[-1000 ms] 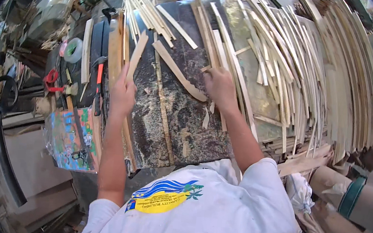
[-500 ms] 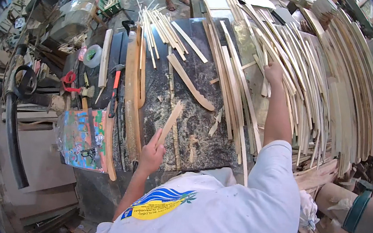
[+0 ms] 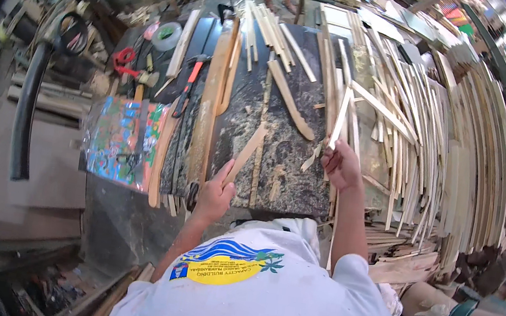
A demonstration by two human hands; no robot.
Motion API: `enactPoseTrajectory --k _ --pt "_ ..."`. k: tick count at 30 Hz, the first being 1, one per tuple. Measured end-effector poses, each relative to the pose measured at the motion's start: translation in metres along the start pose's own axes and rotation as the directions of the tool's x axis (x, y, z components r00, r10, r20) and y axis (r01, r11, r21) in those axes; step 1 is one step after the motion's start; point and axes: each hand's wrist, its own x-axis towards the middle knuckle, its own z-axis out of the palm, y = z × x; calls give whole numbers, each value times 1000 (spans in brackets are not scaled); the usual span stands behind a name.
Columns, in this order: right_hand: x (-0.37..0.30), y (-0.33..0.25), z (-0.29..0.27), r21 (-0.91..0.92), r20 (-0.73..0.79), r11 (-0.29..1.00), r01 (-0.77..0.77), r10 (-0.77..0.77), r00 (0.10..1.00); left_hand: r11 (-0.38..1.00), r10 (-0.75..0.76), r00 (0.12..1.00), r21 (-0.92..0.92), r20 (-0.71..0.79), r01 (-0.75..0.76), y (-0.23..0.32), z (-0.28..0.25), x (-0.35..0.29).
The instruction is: The person repeatedly shaves thin strips of wood using a hand plane on a workbench. They pick up each strip, run the plane along its length, and set the finished piece aside. The process is repeated for multiple pieces throughout the clip.
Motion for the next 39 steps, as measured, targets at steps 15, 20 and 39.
enactPoseTrajectory --k 15,20,39 --pt "-8 257 111 -968 247 39 249 -50 968 971 -88 944 -240 -316 11 -84 -46 -112" --pt "12 273 124 -953 279 98 288 -95 956 953 -162 918 -297 -362 51 -105 -51 -137" --pt "95 274 152 -974 222 -28 225 -318 922 907 -32 985 408 -169 99 -81 -47 -120"
